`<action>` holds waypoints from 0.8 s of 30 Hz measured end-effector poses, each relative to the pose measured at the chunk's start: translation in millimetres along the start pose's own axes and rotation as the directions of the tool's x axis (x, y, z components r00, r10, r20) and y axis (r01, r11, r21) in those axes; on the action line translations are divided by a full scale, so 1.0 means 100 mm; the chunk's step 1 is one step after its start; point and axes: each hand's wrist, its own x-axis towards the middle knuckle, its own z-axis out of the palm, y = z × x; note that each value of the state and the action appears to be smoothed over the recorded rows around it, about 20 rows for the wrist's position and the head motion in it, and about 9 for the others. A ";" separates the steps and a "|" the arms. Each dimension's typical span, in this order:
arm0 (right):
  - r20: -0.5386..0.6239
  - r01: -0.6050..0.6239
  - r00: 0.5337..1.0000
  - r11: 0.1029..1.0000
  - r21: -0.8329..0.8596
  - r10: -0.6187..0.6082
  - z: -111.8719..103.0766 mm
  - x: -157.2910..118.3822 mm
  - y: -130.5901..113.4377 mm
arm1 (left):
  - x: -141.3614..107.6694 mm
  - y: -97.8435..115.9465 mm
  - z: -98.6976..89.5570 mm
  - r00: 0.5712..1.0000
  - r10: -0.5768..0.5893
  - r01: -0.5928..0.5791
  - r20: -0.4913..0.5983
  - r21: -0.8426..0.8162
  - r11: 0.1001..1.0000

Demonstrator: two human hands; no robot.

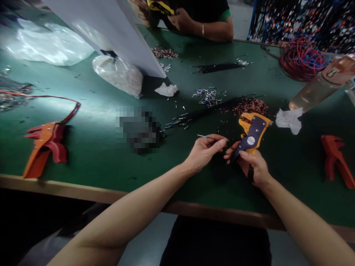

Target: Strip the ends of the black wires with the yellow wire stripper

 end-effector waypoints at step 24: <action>-0.007 -0.006 1.000 1.000 -0.029 0.006 -0.01 0.00 0.00 | 0.01 0.04 -0.02 0.998 -0.050 0.048 -0.026 -0.059 0.997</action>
